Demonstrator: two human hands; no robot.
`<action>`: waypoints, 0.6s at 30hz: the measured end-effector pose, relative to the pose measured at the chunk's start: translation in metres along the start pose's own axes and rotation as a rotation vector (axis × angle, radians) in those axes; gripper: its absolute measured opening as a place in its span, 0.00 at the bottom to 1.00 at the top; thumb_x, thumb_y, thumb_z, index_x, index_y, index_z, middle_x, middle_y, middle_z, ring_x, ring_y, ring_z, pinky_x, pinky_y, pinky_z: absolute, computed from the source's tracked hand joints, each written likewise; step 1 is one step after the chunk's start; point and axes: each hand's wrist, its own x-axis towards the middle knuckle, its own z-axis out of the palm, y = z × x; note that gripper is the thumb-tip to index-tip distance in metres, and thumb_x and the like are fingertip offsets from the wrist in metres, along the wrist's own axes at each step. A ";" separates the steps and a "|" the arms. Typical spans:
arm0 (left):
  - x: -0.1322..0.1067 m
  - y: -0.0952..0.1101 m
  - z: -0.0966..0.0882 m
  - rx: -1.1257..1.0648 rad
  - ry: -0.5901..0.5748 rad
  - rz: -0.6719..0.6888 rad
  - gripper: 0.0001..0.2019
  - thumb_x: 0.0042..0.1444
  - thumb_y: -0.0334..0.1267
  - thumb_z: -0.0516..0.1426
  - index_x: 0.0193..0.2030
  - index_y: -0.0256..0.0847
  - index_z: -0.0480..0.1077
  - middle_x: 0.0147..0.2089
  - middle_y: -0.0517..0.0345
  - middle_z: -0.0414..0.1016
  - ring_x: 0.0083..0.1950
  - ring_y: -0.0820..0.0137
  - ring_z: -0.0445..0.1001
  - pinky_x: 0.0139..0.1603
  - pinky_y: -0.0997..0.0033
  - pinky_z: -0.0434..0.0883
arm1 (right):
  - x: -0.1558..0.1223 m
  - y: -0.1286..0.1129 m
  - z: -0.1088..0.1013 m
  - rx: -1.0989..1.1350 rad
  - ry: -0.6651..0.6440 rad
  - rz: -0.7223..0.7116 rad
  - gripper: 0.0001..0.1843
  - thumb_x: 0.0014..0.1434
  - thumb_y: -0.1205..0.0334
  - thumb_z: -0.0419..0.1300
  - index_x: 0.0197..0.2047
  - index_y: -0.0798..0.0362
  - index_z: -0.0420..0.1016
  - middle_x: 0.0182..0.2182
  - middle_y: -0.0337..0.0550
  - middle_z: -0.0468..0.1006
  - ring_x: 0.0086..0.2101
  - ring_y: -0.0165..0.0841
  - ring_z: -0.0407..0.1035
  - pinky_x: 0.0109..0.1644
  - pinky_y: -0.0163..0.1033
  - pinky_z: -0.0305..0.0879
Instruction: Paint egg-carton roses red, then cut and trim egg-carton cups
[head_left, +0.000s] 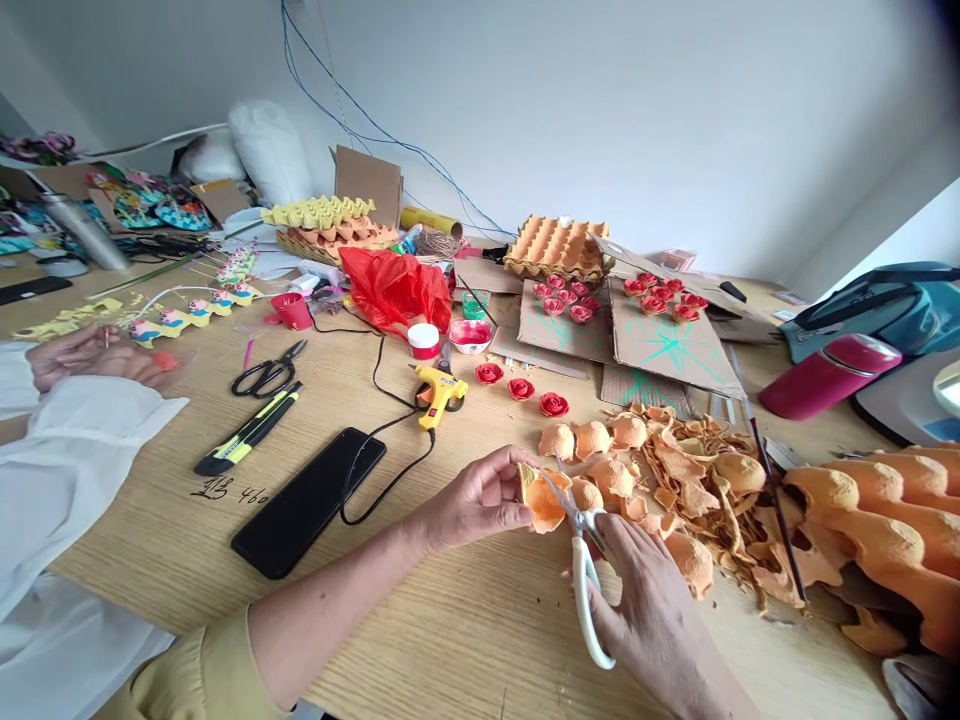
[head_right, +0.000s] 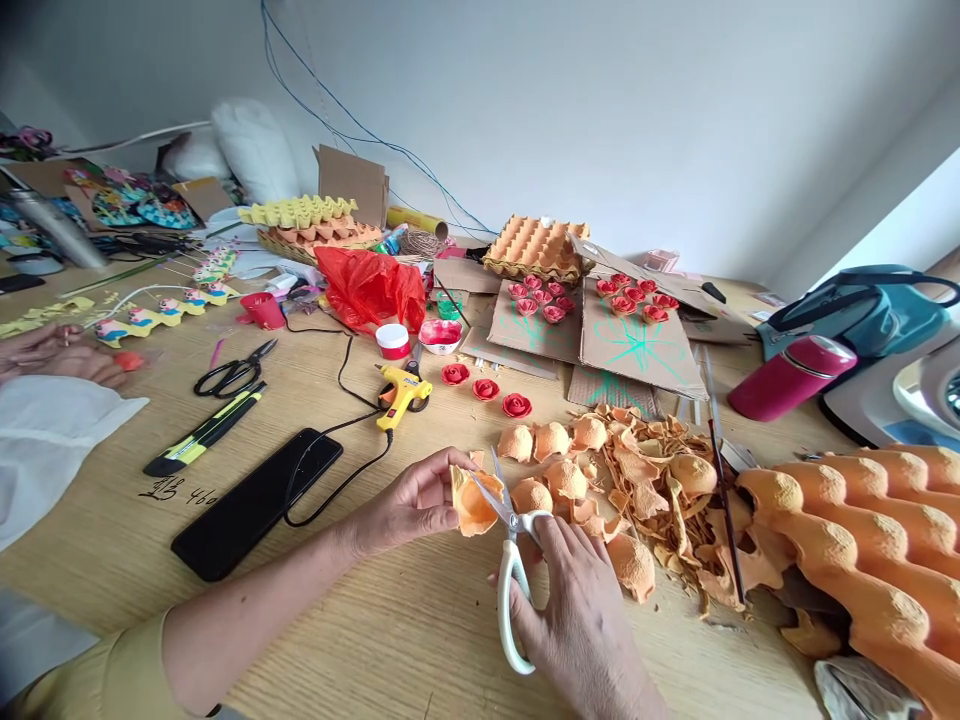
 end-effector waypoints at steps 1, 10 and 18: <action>0.000 0.000 0.000 0.000 0.000 -0.003 0.21 0.53 0.42 0.71 0.49 0.40 0.70 0.45 0.53 0.76 0.46 0.67 0.75 0.45 0.69 0.73 | 0.000 0.001 0.000 0.001 -0.005 -0.004 0.12 0.68 0.50 0.58 0.36 0.48 0.65 0.30 0.38 0.73 0.31 0.35 0.69 0.37 0.40 0.67; 0.000 -0.002 -0.006 -0.006 0.003 0.007 0.19 0.55 0.46 0.70 0.45 0.38 0.70 0.44 0.53 0.74 0.45 0.70 0.73 0.44 0.71 0.72 | -0.003 0.002 -0.001 -0.008 0.033 -0.085 0.17 0.69 0.54 0.57 0.31 0.47 0.56 0.23 0.32 0.66 0.24 0.31 0.61 0.30 0.36 0.60; 0.000 -0.001 -0.004 -0.043 0.026 0.034 0.19 0.55 0.46 0.70 0.45 0.38 0.70 0.44 0.56 0.72 0.42 0.73 0.72 0.42 0.76 0.69 | -0.001 -0.001 -0.001 0.036 -0.013 -0.043 0.15 0.70 0.52 0.55 0.33 0.48 0.60 0.26 0.35 0.69 0.26 0.32 0.65 0.33 0.38 0.64</action>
